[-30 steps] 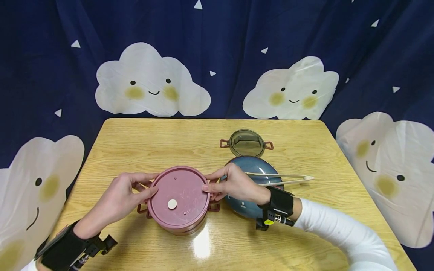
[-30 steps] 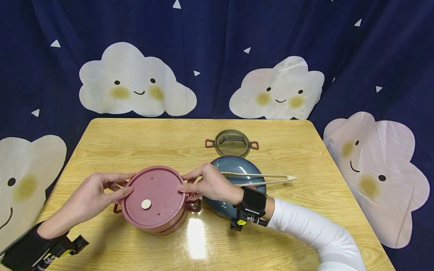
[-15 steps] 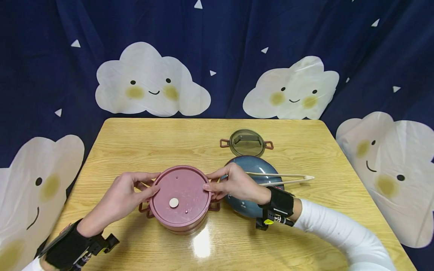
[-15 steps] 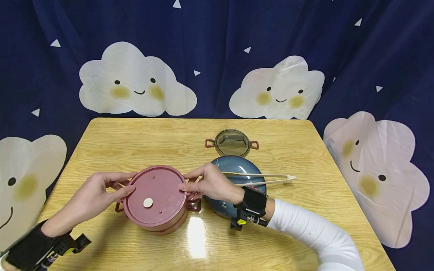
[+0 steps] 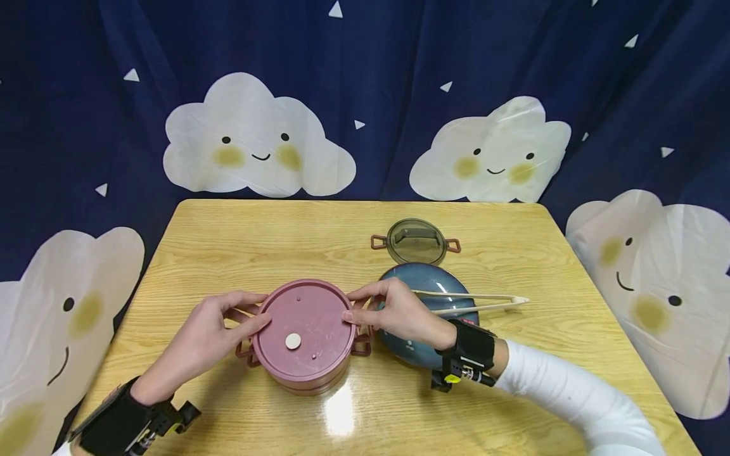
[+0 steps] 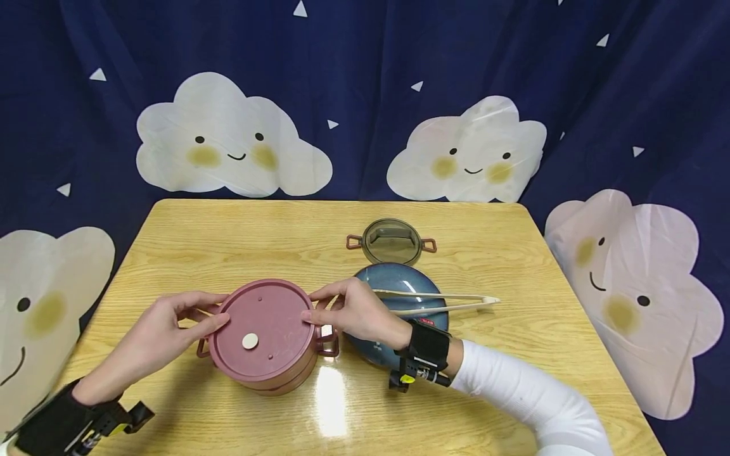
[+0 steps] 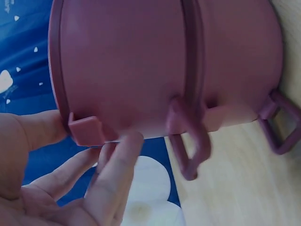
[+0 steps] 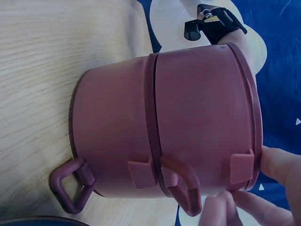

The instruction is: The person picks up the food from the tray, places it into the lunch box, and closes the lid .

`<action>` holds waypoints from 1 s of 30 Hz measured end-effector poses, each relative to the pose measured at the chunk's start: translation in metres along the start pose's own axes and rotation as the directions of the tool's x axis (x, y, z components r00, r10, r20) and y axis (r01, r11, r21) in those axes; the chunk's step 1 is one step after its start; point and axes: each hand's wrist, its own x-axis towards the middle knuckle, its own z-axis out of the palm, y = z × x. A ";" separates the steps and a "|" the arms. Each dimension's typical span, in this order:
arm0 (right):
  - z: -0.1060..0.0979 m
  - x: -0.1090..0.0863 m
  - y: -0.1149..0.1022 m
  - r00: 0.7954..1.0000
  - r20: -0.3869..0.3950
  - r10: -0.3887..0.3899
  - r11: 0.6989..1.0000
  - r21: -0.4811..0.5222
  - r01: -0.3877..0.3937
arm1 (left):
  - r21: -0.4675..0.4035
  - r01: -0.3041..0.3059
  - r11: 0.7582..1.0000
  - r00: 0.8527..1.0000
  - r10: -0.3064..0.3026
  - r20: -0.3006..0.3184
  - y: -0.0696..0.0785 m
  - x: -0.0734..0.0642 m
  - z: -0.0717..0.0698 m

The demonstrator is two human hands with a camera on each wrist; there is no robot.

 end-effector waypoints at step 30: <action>0.008 -0.009 0.015 0.939 0.232 0.253 0.911 0.268 -0.312 | -0.416 0.365 0.833 0.923 -0.266 0.277 -0.035 -0.007 0.023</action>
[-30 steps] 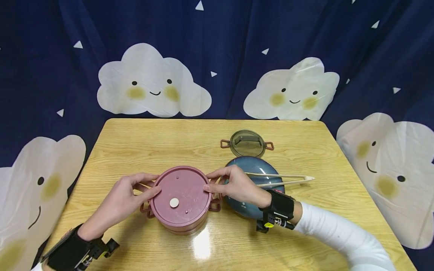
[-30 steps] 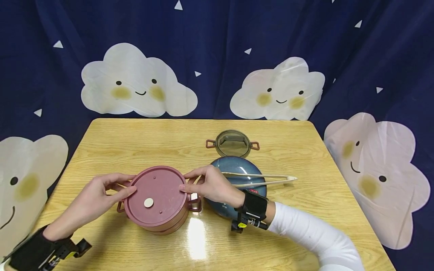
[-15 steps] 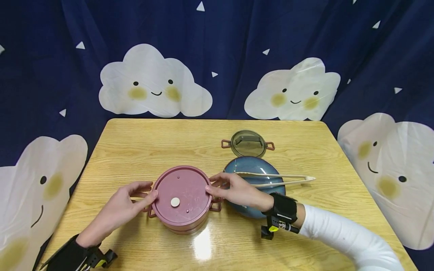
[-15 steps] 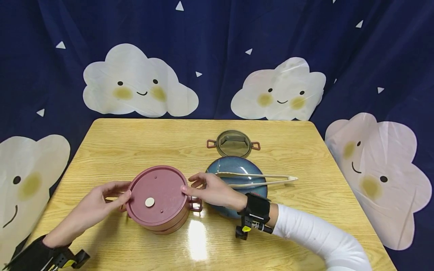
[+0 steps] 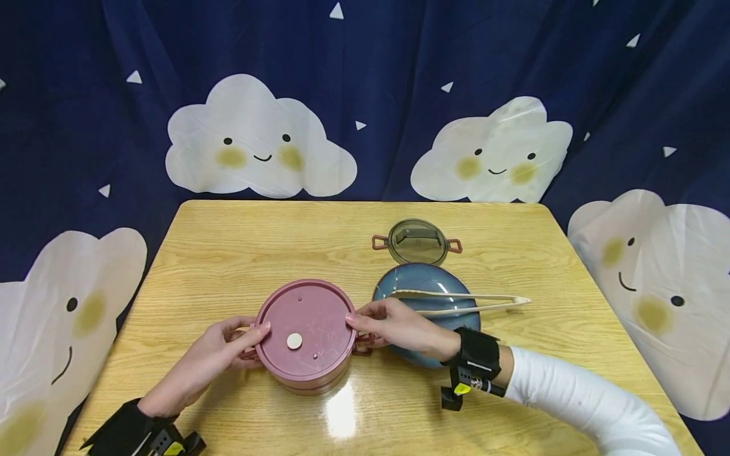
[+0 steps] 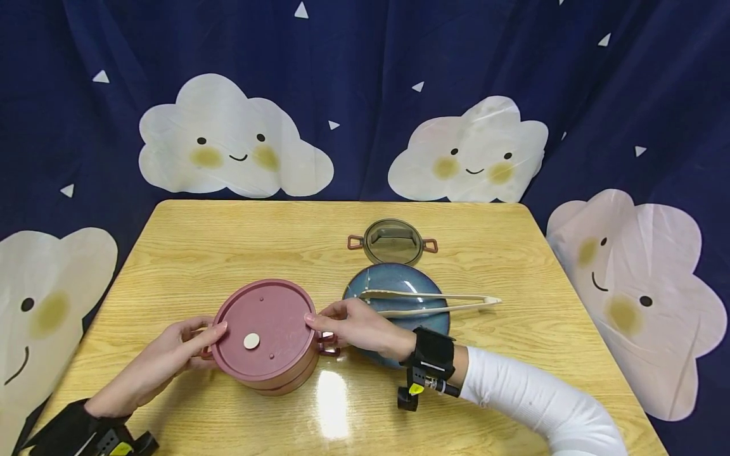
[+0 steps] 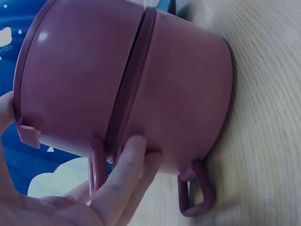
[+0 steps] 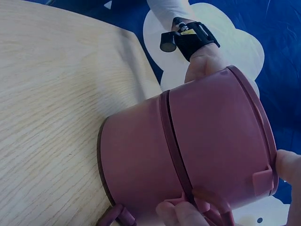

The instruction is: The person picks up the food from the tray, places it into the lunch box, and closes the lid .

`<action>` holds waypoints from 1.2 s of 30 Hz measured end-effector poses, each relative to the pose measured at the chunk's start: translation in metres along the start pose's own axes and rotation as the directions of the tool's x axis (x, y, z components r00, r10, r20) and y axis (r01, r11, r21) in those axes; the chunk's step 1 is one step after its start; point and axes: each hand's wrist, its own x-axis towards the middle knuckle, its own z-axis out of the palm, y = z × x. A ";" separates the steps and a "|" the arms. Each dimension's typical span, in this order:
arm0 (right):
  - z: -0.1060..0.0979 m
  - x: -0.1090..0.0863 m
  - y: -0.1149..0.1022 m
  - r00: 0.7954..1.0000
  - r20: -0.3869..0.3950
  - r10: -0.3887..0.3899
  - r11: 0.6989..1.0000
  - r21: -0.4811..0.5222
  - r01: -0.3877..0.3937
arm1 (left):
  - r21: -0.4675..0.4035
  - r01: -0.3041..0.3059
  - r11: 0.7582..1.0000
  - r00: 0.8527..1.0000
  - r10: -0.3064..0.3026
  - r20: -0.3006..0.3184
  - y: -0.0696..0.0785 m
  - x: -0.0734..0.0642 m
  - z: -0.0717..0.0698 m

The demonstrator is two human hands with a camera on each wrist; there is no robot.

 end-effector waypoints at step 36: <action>-0.015 0.048 -0.023 0.997 -0.072 -0.042 0.999 -0.015 0.041 | -0.062 -0.067 0.996 0.998 0.066 -0.025 0.016 0.041 -0.032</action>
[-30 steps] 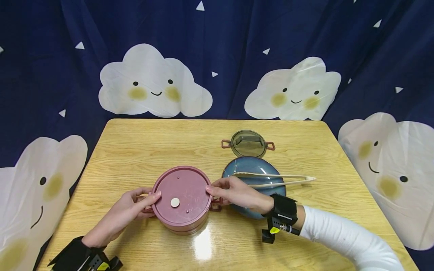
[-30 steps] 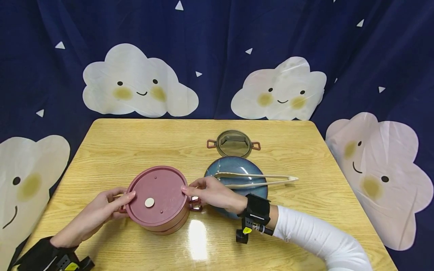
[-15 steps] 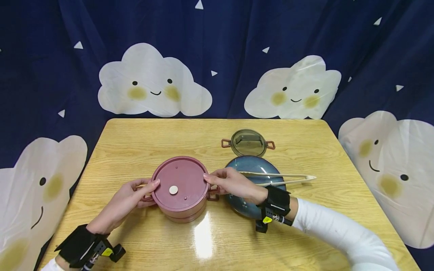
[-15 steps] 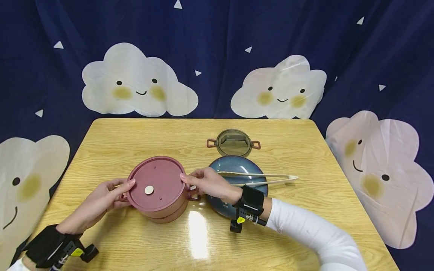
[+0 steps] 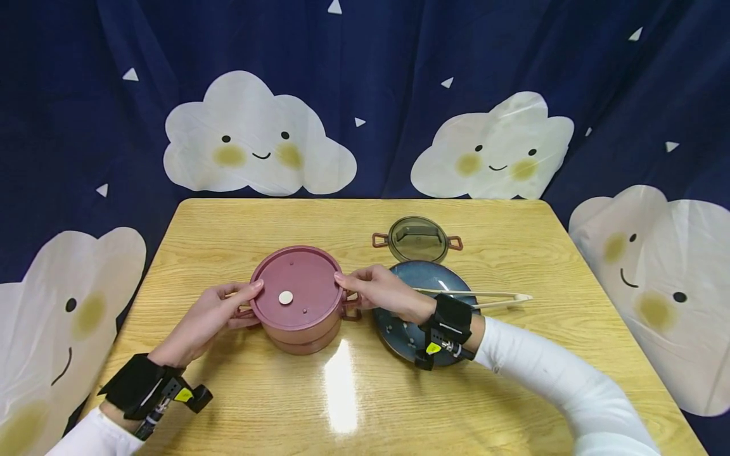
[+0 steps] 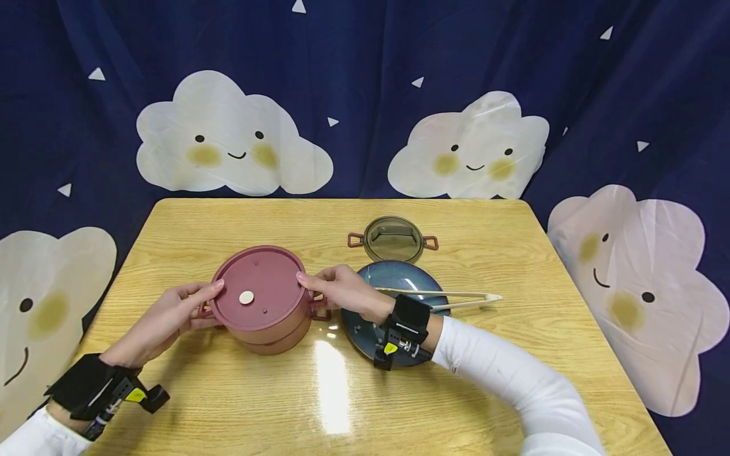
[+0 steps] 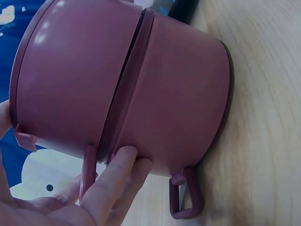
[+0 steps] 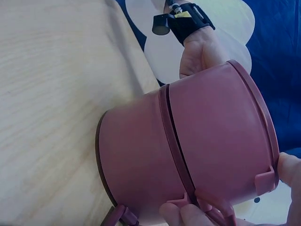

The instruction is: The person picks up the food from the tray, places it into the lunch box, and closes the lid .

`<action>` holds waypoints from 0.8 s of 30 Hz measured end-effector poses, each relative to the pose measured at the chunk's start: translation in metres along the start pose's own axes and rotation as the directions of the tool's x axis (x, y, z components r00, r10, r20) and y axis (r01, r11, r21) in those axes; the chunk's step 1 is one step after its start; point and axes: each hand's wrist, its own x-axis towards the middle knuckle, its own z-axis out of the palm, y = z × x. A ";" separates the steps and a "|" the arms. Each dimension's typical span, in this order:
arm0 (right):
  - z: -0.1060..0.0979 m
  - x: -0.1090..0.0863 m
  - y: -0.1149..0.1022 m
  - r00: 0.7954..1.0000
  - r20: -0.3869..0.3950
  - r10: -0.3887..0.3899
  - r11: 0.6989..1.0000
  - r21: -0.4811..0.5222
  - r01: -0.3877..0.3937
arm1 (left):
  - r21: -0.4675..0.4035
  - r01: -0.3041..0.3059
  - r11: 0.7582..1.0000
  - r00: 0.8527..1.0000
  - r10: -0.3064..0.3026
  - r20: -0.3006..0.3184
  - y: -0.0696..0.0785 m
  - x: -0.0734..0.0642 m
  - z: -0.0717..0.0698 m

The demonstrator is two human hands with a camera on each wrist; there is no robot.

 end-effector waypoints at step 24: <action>-0.009 0.032 -0.012 1.000 -0.007 0.000 0.995 0.098 0.001 | -0.025 -0.056 0.998 0.998 0.057 0.015 0.010 0.025 -0.021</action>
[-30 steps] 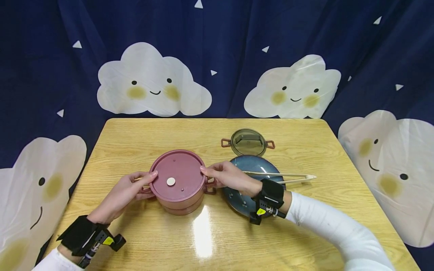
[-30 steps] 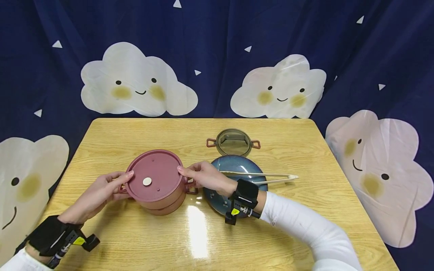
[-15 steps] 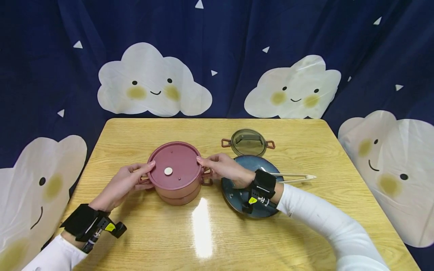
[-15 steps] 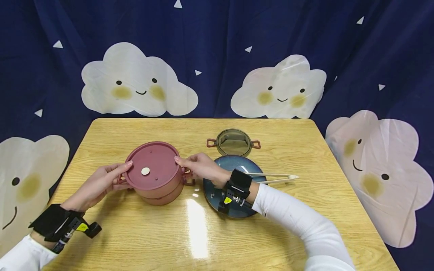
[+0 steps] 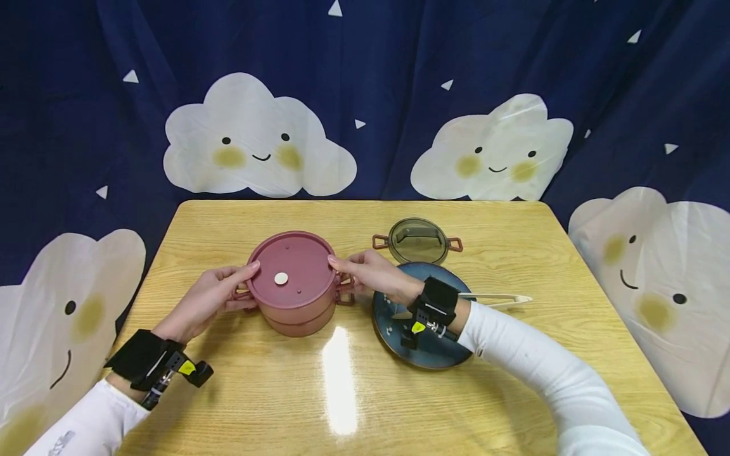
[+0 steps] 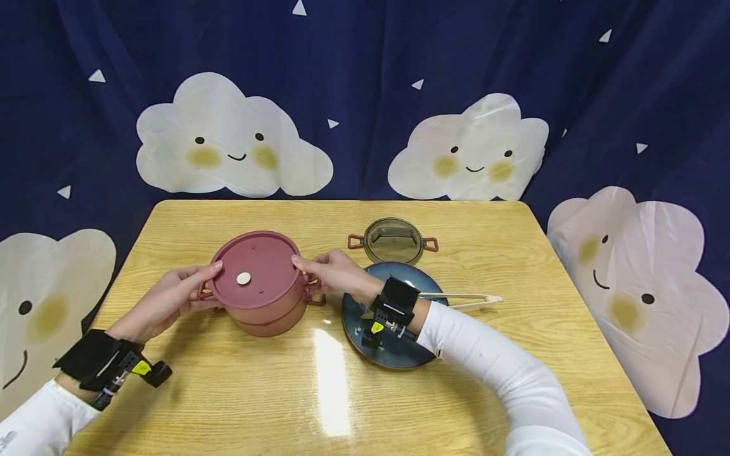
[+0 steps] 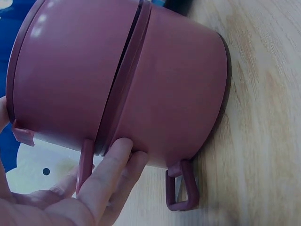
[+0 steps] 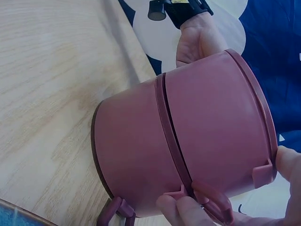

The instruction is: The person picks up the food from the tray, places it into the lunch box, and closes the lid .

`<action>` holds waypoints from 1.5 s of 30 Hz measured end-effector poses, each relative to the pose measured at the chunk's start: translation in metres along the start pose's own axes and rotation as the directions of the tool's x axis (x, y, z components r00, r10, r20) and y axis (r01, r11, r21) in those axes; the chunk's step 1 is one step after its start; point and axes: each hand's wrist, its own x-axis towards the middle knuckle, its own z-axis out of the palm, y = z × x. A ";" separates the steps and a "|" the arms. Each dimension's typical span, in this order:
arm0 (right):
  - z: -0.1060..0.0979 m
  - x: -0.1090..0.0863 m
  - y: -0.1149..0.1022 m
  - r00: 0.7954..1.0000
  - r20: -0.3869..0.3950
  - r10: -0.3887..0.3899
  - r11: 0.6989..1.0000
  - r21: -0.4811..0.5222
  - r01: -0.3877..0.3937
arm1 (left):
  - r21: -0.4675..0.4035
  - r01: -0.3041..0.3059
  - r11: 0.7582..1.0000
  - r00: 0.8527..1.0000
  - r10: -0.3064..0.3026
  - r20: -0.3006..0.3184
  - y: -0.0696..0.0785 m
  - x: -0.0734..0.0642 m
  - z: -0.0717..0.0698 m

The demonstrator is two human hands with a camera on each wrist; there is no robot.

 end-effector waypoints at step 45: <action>-0.008 -0.004 0.003 0.902 0.143 -0.408 0.489 -0.800 0.348 | 0.735 -0.293 0.612 0.929 0.364 0.068 -0.014 -0.001 -0.022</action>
